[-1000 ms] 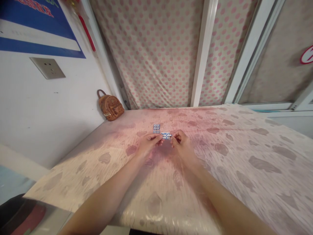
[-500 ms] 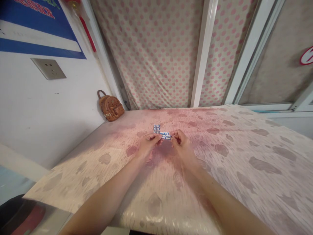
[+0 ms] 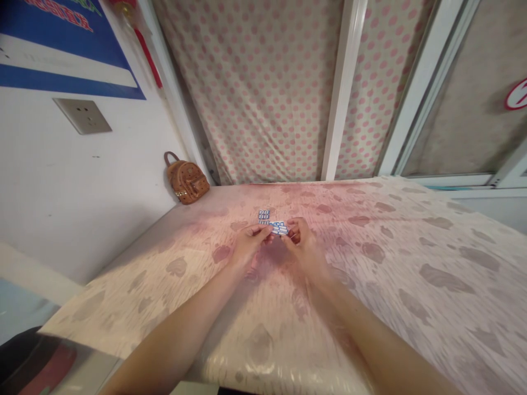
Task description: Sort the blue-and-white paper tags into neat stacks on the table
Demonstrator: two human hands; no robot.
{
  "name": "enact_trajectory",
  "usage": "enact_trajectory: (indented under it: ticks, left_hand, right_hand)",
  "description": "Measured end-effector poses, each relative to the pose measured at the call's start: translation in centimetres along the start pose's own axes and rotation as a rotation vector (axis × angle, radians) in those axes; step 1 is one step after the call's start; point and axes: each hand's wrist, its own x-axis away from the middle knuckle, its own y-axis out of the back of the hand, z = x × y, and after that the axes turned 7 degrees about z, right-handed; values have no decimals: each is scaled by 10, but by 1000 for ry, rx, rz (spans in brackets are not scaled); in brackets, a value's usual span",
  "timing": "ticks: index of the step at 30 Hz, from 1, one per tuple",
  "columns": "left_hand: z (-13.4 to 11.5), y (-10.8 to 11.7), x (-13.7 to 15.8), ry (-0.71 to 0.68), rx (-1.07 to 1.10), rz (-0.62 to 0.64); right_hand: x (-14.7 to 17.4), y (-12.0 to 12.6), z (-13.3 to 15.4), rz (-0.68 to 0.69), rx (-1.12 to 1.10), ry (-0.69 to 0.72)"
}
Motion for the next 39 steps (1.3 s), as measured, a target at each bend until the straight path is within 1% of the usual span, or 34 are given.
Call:
enact_trajectory:
  ticks: [3, 6, 12, 16, 19, 23, 27, 31, 36, 39]
  left_hand:
    - [1, 0, 0, 12, 18, 2]
    - [0, 0, 0, 29, 27, 6]
    - [-2, -2, 1, 40, -9, 39]
    - [-3, -3, 2, 40, -13, 41]
    - [-3, -3, 2, 32, -11, 28]
    - [-2, -3, 2, 15, -28, 28]
    - [-1, -2, 1, 17, -39, 47]
    - [0, -1, 0, 21, -30, 69]
    - [1, 0, 0, 24, -48, 90]
    - [1, 0, 0, 16, -70, 105]
  right_hand:
    - [1, -2, -1, 14, 100, 42]
    - [1, -3, -2, 10, 148, 71]
    - [1, -2, 0, -26, 222, 53]
    - [0, -3, -1, -29, 175, 44]
    - [0, -2, 0, -42, 64, 17]
    - [0, 2, 6, -23, -88, -42]
    - [0, 5, 13, -40, -74, -36]
    - [-1, 5, 12, -44, -42, -5]
    - [-2, 6, 9, -97, -31, -41]
    - [-2, 6, 8, -105, -22, -53]
